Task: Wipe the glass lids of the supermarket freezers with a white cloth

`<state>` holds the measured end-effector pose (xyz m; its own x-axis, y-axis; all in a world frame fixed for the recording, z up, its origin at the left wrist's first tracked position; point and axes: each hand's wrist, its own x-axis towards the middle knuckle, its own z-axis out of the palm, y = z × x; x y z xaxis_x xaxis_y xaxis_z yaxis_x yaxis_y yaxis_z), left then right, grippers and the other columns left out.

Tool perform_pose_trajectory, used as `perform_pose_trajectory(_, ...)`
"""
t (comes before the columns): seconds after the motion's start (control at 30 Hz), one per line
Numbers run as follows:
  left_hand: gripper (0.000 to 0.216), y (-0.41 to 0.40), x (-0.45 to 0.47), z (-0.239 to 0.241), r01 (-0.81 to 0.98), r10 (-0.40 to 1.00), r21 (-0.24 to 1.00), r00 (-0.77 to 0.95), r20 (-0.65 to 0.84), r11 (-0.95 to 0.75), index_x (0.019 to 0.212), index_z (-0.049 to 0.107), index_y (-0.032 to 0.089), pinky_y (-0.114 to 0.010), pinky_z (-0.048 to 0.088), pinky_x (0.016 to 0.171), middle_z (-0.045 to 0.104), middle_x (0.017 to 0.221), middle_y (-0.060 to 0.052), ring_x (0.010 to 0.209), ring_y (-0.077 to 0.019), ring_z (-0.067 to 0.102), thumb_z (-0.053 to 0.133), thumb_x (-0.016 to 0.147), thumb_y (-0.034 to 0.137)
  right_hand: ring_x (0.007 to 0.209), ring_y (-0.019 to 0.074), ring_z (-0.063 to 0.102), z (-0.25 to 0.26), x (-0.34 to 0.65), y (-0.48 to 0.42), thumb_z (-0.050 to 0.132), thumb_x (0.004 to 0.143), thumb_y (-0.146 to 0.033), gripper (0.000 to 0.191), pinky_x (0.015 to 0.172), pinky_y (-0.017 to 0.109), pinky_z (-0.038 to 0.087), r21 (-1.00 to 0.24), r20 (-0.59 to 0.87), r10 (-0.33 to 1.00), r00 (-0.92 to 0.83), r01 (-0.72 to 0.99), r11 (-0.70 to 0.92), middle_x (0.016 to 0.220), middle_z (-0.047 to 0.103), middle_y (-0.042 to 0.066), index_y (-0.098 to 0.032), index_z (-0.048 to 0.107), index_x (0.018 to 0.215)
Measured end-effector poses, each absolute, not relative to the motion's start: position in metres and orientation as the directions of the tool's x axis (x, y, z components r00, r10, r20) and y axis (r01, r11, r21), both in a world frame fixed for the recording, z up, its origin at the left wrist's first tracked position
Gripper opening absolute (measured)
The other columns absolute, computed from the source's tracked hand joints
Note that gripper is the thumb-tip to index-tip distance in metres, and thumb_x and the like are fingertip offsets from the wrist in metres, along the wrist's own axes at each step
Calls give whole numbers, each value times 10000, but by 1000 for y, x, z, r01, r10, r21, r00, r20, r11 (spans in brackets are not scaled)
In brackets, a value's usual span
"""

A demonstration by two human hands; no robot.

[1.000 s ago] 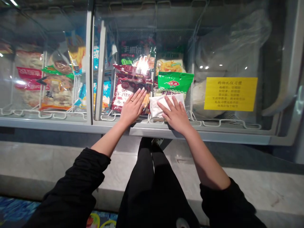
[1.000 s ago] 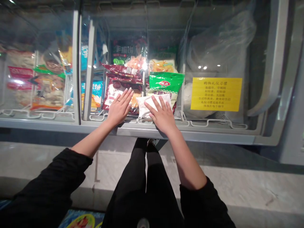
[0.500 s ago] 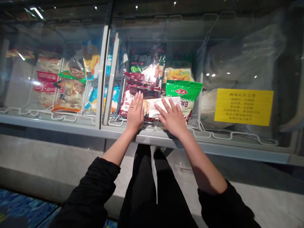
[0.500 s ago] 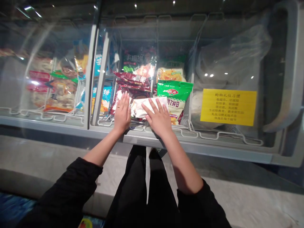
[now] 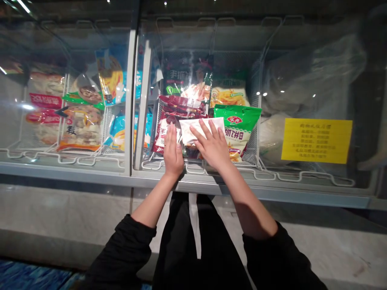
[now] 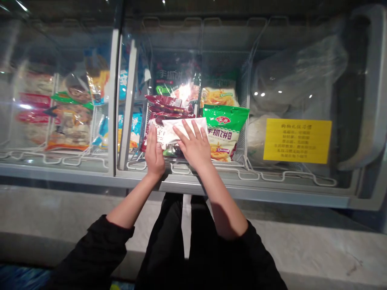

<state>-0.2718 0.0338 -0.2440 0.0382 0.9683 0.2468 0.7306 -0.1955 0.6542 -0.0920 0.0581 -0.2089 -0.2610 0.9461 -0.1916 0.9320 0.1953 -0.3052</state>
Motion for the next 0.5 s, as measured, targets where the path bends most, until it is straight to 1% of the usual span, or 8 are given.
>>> perform_pose_trajectory(0.13, 615, 38, -276, -237, 708, 971, 682, 20, 239, -183, 1765, 128, 340, -487, 281, 1387, 294, 1793, 20, 1660, -194, 276, 174, 1153, 373, 1688, 308, 195, -206, -84, 50, 481, 1115, -347, 675, 1339, 647, 266, -293, -183, 967, -179, 949, 120, 1809, 259, -52, -460, 218, 1726)
perform_pose_trajectory(0.23, 613, 61, -285, -229, 715, 967, 668, 45, 251, -206, 1761, 184, 313, -515, 222, 1402, 331, 1779, 3, 1665, -208, 257, 184, 1149, 351, 1682, 340, 208, -204, -95, 28, 469, 1117, -324, 661, 1324, 667, 282, -264, -207, 973, -107, 963, 50, 1815, 251, -8, -429, 246, 1730)
perform_pose_trajectory(0.3, 612, 90, -293, -227, 729, 966, 647, 79, 246, -224, 1753, 230, 285, -529, 191, 1405, 347, 1773, -12, 1669, -215, 247, 199, 1145, 347, 1681, 343, 212, -205, -106, 29, 470, 1115, -316, 655, 1320, 674, 287, -259, -211, 973, -98, 965, 41, 1815, 250, -3, -425, 264, 1727)
perform_pose_trajectory(0.4, 599, 146, -305, -230, 754, 960, 601, 147, 238, -264, 1724, 330, 266, -532, 187, 1401, 371, 1762, -27, 1666, -227, 262, 257, 1138, 363, 1684, 316, 207, -209, -113, 64, 466, 1113, -318, 674, 1339, 660, 263, -285, -183, 972, -147, 954, 91, 1810, 261, -32, -446, 224, 1729)
perform_pose_trajectory(0.5, 583, 195, -313, -239, 754, 947, 575, 220, 234, -317, 1693, 398, 304, -529, 168, 1405, 374, 1759, 1, 1666, -242, 268, 347, 1120, 399, 1690, 302, 184, -212, -104, 109, 432, 1125, -344, 661, 1362, 637, 227, -284, -156, 977, -144, 954, 96, 1814, 243, -51, -443, 197, 1734)
